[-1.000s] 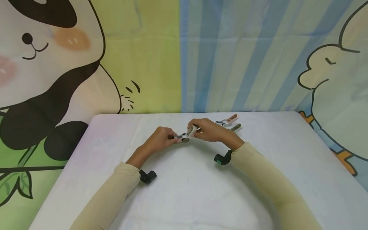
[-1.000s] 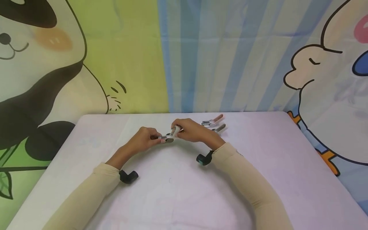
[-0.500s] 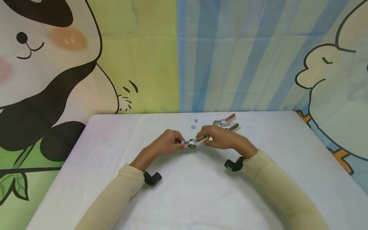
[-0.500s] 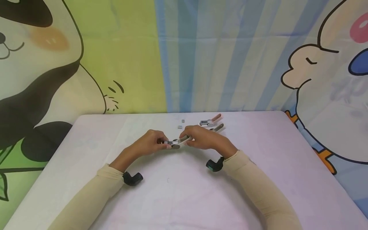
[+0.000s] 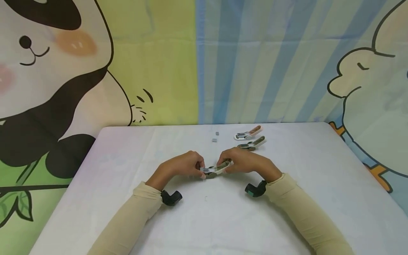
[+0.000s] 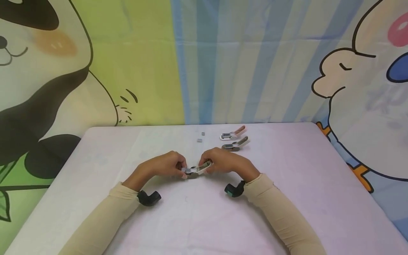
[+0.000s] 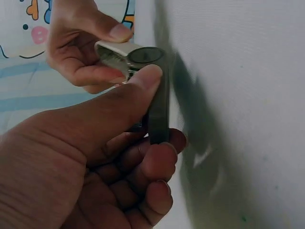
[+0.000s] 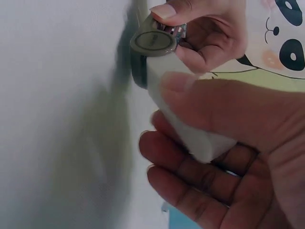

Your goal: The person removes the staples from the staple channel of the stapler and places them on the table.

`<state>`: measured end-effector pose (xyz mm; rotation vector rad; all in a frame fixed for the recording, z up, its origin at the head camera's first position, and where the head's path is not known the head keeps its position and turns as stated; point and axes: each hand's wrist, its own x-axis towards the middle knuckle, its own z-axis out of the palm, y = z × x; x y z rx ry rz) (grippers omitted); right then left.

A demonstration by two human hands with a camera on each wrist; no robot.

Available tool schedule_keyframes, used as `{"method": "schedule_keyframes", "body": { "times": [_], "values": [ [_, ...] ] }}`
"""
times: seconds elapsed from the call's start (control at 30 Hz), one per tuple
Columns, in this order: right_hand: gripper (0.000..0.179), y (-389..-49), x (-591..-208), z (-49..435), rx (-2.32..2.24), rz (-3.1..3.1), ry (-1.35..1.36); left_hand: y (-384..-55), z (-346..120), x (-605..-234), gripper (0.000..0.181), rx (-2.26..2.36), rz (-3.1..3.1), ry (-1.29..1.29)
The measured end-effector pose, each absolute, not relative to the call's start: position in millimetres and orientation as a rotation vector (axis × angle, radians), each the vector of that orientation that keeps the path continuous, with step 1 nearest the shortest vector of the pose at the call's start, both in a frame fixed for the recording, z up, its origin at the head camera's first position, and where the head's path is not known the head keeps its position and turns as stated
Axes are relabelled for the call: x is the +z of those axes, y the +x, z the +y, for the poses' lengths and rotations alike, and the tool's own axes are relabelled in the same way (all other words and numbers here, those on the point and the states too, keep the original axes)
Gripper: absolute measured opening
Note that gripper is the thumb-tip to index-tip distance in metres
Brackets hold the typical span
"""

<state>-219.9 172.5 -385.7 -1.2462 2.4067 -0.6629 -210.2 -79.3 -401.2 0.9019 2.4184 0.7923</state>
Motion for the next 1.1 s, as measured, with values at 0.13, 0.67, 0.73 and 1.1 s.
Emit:
{"method": "schedule_keyframes", "body": {
  "times": [0.13,0.67,0.73,1.1],
  "values": [
    [0.022,-218,-392,169,-0.666,2.386,-1.18,-211,-77,-400,0.015,0.761,2.424,0.888],
    [0.017,-200,-385,152,-0.557,2.746,-1.483,-207,-71,-400,0.016,0.725,2.424,0.888],
    [0.017,-194,-387,144,-0.627,2.801,-1.562,-206,-71,-400,0.015,0.717,2.427,0.897],
    [0.006,-183,-408,122,-0.798,2.647,-1.354,-206,-74,-402,0.018,0.763,2.434,0.924]
  ]
}}
